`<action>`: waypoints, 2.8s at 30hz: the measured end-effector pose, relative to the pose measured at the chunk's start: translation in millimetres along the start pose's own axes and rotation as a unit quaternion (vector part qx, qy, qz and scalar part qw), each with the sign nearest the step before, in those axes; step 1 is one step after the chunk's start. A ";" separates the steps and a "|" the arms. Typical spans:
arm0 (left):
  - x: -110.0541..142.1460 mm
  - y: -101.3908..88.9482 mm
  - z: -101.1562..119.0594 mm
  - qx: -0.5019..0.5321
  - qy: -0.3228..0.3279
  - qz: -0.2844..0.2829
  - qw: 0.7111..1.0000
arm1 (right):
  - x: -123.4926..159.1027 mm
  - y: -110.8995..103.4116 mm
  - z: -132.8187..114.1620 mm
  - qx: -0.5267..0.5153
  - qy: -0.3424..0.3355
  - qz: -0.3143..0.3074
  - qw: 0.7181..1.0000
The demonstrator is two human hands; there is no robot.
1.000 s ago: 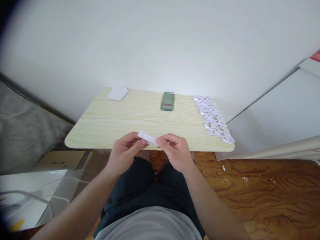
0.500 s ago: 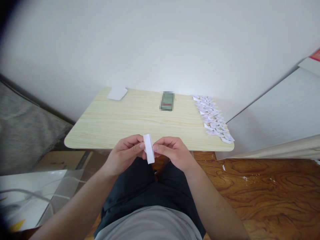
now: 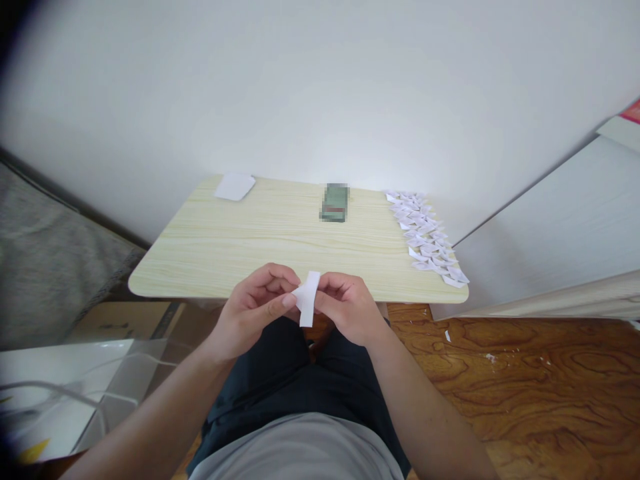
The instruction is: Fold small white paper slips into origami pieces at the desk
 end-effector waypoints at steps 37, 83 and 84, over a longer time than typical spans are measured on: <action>0.7 -19.1 25.1 -0.201 0.082 0.100 0.971 | 5.0 8.1 -21.5 0.171 -0.135 0.022 0.976; 3.2 -3.3 40.2 -0.408 0.193 0.072 0.889 | 1.4 -0.5 -12.3 0.171 -0.039 0.074 0.982; 3.5 -2.4 40.6 -0.420 0.201 0.070 0.882 | 1.3 -0.7 -11.9 0.171 -0.039 0.075 0.982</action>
Point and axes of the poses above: each hand's wrist, its own x-axis away from the middle knuckle, its own y-axis out of the palm, z = x × y, the point moved 6 cm from there along -x, towards the middle knuckle, and after that the axes turned 9 degrees about -x, right-handed, at the moved point
